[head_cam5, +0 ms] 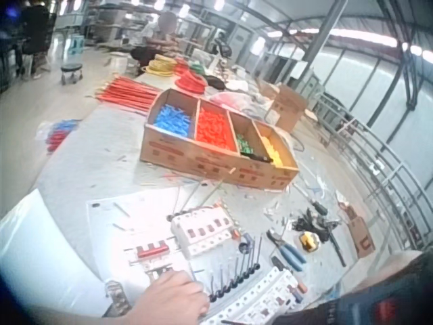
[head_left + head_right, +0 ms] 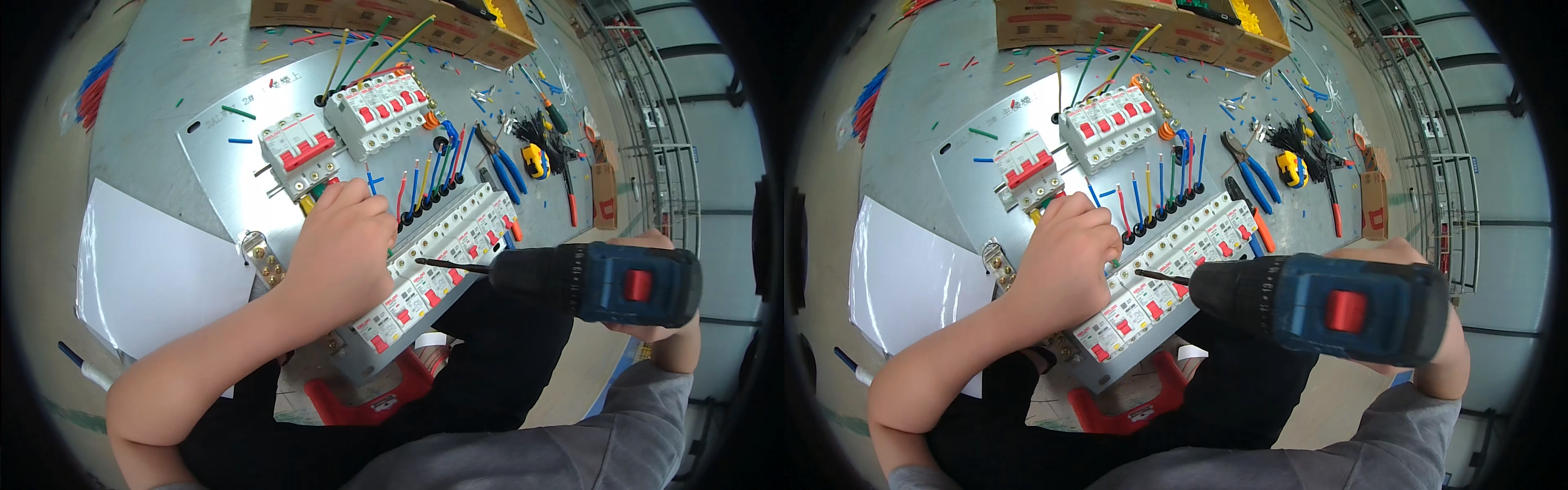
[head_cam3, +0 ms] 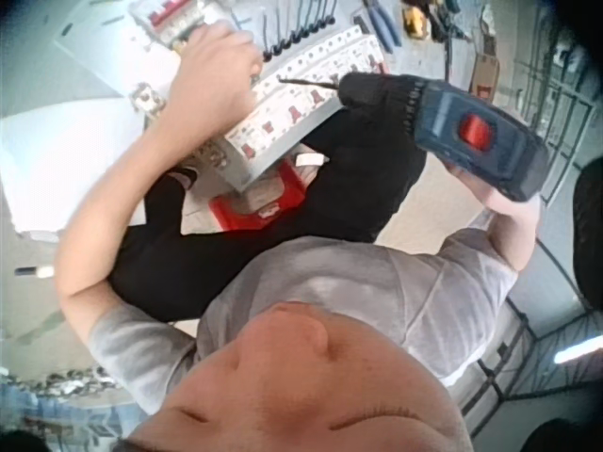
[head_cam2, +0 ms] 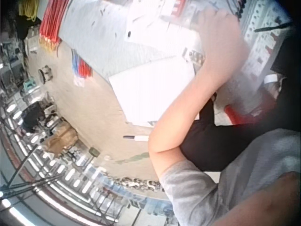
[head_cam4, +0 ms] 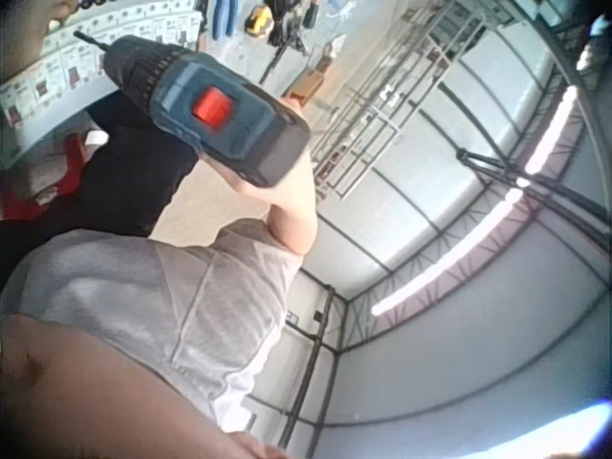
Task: The person sits on a low stool and wires an electrical distribution board. They use a cordless drill to tighten terminal screws and pliers to strip and insert colored wires into the circuit breakers and busbars.
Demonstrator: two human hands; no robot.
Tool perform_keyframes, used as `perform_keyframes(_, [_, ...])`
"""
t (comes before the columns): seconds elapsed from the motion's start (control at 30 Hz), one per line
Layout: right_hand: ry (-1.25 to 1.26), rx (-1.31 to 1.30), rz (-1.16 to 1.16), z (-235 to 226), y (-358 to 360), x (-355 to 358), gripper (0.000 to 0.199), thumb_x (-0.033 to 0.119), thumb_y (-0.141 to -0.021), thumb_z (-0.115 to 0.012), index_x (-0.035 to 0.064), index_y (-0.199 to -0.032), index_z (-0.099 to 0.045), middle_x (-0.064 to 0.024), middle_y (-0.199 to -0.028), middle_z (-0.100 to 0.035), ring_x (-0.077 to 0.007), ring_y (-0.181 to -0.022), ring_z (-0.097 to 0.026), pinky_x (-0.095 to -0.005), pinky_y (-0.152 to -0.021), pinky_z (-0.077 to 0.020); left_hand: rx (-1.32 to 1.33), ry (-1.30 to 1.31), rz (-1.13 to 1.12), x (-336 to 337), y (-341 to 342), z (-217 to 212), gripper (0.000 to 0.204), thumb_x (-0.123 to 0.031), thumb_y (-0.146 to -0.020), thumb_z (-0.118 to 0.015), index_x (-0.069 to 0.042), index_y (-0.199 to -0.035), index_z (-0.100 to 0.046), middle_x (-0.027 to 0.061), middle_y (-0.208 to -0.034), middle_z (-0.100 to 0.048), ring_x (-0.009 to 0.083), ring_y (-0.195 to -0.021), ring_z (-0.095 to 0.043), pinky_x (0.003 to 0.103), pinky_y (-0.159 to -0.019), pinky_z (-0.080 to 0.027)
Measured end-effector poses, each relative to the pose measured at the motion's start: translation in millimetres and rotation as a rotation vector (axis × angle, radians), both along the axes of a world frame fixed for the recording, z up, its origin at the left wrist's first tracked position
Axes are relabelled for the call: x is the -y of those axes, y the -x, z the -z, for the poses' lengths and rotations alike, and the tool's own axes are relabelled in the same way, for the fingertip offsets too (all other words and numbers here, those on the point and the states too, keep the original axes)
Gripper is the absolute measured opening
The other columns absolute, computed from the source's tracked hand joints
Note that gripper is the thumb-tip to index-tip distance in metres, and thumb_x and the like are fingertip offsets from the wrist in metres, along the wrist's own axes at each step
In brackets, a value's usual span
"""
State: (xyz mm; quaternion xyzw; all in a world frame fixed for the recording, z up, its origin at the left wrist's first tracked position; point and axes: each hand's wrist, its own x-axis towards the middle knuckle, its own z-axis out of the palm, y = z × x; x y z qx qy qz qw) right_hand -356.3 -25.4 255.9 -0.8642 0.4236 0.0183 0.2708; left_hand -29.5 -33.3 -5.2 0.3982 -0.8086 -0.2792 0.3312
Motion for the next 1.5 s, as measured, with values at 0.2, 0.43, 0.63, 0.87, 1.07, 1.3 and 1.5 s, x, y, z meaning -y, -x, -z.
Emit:
perform_keyframes(0.2, [-0.117,-0.036,0.005,9.0,-40.1,8.4,0.055,0.016,-0.064,-0.091,-0.0014,-0.115,-0.077,-0.0141,-0.096,-0.078,-0.0288,-0.078,-0.078,-0.0379,-0.078,-0.063,0.002,-0.012,-0.013,-2.0,-3.3,0.6,0.008,0.002,-0.073,-0.067,-0.004,-0.077,-0.07,0.0069,-0.085,-0.065,0.0292,-0.098,-0.057,0.04,-0.096,-0.046])
perform_keyframes(0.43, [-0.198,-0.188,0.108,-4.1,-78.2,11.1,0.041,0.021,-0.065,-0.09,0.0021,-0.099,-0.077,-0.0138,-0.08,-0.073,-0.0339,-0.07,-0.075,-0.0396,-0.068,-0.0584,-0.003,0.016,-0.025,-0.2,2.5,3.0,0.008,0.0,-0.074,-0.068,-0.004,-0.078,-0.073,0.0073,-0.086,-0.067,0.0295,-0.098,-0.057,0.039,-0.095,-0.046])
perform_keyframes(0.63, [-0.054,-0.487,-0.14,-19.9,-147.7,27.4,0.036,0.029,-0.067,-0.087,0.0023,-0.085,-0.072,-0.0201,-0.071,-0.067,-0.0469,-0.071,-0.066,-0.0495,-0.063,-0.0514,0.038,-0.037,-0.028,-2.0,-4.8,-0.6,0.006,-0.003,-0.077,-0.07,-0.003,-0.079,-0.075,0.0081,-0.086,-0.067,0.0297,-0.098,-0.057,0.041,-0.097,-0.046])
perform_keyframes(0.87, [-0.213,-0.63,0.077,-24.8,-148.2,34.6,0.032,0.029,-0.071,-0.085,0.0029,-0.084,-0.072,-0.02,-0.076,-0.069,-0.048,-0.079,-0.068,-0.0526,-0.069,-0.0523,0.015,-0.001,-0.02,-2.3,-1.6,1.2,0.005,-0.005,-0.075,-0.072,-0.003,-0.079,-0.075,0.0081,-0.086,-0.067,0.0303,-0.097,-0.058,0.041,-0.098,-0.045])
perform_keyframes(1.07, [-0.012,-0.516,-0.235,-17.8,-143.3,43.6,0.033,0.029,-0.072,-0.083,0.0027,-0.089,-0.074,-0.0179,-0.076,-0.071,-0.0443,-0.078,-0.071,-0.0501,-0.068,-0.0542,0.065,0.0,0.0,1.5,-3.3,-2.7,0.007,-0.008,-0.074,-0.075,-0.004,-0.08,-0.075,0.0074,-0.087,-0.066,0.0309,-0.099,-0.059,0.044,-0.098,-0.046])
perform_keyframes(1.3, [-0.018,-0.246,-0.344,-90.8,-93.2,66.7,0.04,0.027,-0.085,-0.083,-0.0053,-0.107,-0.078,-0.0218,-0.093,-0.077,-0.0386,-0.088,-0.078,-0.0417,-0.08,-0.0626,0.1,0.059,0.023,2.5,3.7,-12.9,0.008,-0.002,-0.086,-0.071,-0.005,-0.084,-0.079,0.0067,-0.089,-0.068,0.0316,-0.1,-0.059,0.046,-0.103,-0.046])
perform_keyframes(1.5, [0.217,0.602,0.56,-3.5,23.6,45.8,0.049,0.015,-0.098,-0.071,-0.0064,-0.142,-0.065,-0.0008,-0.081,-0.059,-0.0124,-0.068,-0.056,-0.0315,-0.067,-0.0486,0.122,0.149,0.044,14.0,-36.8,-40.4,0.035,0.016,-0.074,-0.06,-0.002,-0.1,-0.074,0.0133,-0.105,-0.071,0.0369,-0.108,-0.063,0.046,-0.097,-0.053])
